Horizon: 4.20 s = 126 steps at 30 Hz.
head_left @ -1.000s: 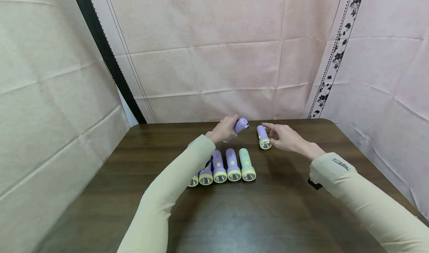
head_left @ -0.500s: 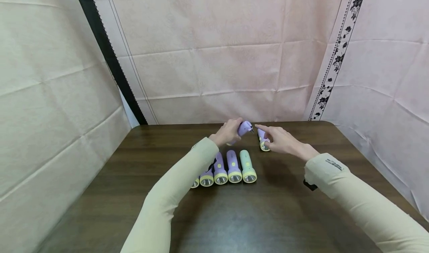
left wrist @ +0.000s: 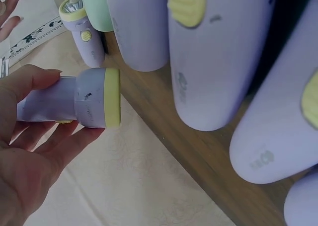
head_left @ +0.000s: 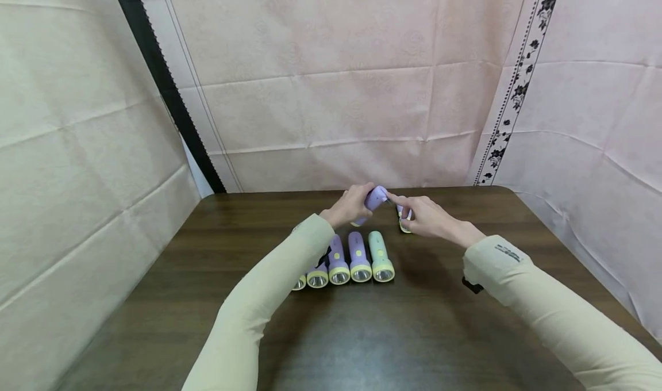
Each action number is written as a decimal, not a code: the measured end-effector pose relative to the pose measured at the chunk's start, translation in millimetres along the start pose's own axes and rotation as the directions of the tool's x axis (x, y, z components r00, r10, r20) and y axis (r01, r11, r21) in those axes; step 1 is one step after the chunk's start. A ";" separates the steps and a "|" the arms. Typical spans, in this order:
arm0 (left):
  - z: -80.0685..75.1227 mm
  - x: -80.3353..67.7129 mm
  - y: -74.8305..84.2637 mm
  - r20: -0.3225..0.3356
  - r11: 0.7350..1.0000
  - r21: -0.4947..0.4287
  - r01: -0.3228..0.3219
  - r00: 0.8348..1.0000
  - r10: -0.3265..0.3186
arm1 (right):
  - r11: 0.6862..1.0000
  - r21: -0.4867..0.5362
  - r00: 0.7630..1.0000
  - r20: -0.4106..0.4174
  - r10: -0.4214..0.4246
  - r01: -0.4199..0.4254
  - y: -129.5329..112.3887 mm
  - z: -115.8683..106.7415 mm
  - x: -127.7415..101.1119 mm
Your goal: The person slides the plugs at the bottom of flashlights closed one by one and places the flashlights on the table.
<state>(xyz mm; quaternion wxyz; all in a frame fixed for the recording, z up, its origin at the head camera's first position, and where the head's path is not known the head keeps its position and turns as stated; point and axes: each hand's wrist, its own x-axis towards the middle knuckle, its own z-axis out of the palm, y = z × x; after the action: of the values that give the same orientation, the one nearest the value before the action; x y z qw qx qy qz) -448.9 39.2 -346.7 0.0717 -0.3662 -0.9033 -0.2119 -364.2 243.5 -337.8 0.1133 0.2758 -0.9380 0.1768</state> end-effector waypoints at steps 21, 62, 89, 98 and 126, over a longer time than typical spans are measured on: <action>0.5 -3.7 5.5 0.029 0.999 -0.038 -0.020 0.999 0.021 | 0.996 0.067 0.998 -0.028 -0.060 0.062 1.6 -2.1 2.3; -82.4 -106.5 -52.3 0.181 0.931 0.127 0.343 0.915 -0.362 | 0.998 0.006 0.996 -0.057 0.065 -0.065 6.9 2.2 -10.7; -65.9 -154.1 -85.2 0.286 0.808 0.285 0.515 0.759 -0.585 | 0.996 0.004 0.996 -0.016 0.091 -0.091 12.4 -0.4 -9.9; -57.9 -151.8 -83.8 0.303 0.786 0.323 0.527 0.729 -0.613 | 0.995 0.000 0.994 -0.014 0.104 -0.104 17.1 -5.2 -12.4; 15.9 40.6 52.0 0.219 0.918 0.117 0.378 0.892 -0.395 | 0.985 -0.046 0.986 -0.053 0.161 -0.164 43.5 -22.8 -40.9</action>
<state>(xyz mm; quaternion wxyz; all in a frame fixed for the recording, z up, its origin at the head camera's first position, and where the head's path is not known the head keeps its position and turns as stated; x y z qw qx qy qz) -441.8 105.2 -332.2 -0.0678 -0.1992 -0.9669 -0.1442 -352.2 306.2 -341.4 0.1282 0.1910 -0.9585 0.1684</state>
